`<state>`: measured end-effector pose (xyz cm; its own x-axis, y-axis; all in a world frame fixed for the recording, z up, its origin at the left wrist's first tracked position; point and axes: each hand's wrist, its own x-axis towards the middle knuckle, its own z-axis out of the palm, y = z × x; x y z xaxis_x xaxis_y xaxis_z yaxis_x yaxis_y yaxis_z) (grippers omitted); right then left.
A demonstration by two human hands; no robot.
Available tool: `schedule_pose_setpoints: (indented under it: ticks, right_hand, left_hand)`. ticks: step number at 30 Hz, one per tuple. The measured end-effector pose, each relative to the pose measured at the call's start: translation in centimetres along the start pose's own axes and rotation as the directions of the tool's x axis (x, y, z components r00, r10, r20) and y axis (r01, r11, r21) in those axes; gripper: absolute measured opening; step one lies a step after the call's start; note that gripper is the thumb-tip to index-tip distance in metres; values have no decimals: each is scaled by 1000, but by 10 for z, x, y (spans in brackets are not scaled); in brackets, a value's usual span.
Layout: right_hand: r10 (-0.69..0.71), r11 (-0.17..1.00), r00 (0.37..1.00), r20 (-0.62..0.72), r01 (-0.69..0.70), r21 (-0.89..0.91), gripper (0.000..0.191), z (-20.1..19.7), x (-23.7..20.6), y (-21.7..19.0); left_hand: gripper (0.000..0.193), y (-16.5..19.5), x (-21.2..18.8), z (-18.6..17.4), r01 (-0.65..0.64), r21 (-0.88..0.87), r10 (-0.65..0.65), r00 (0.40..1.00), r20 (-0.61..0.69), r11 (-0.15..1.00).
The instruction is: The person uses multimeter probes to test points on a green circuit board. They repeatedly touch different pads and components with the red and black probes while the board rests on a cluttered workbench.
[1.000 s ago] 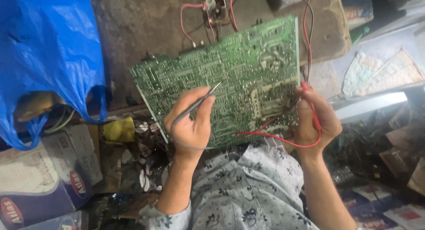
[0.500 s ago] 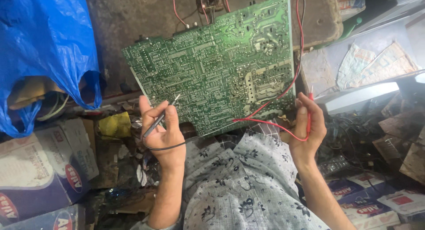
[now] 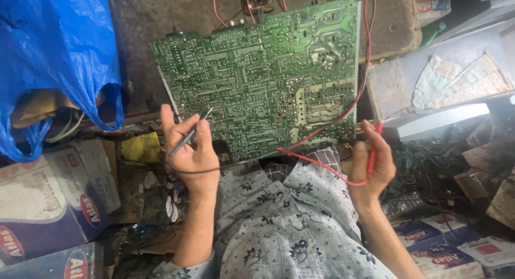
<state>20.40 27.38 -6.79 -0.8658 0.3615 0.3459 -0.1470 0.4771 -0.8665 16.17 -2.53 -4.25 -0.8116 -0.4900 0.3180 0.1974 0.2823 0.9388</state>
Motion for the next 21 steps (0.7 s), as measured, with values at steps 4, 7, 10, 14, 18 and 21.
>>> schedule_pose_setpoints:
  ticks: [4, 7, 10, 14, 18, 21]
  right_hand:
    - [-303, 952, 952, 45, 300, 51, 20, -2, 19, -10]
    - [-258, 955, 965, -37, 261, 142, 30, 11, 34, -21]
    - [-200, 926, 978, -49, 206, 317, 20, 32, 53, -32]
    - [-322, 938, 942, 97, 304, 164, 15, 54, 82, -46]
    - [-432, 901, 898, 83, 425, 87, 16, 80, 105, -51]
    - [-424, 905, 904, 63, 420, 59, 15, 94, 109, -48]
  left_hand:
    - [17, 12, -9, 0, -185, 167, 180, 983, 44, 969]
    - [17, 12, -14, 7, -259, 205, 235, 963, 132, 944]
    - [21, 3, -11, 16, -318, 219, 281, 942, 185, 922]
    - [29, -11, -9, 20, -309, 214, 272, 944, 184, 927]
    - [31, -17, -12, 19, -307, 215, 270, 945, 187, 927]
    - [30, -19, -14, 19, -302, 212, 265, 946, 184, 930]
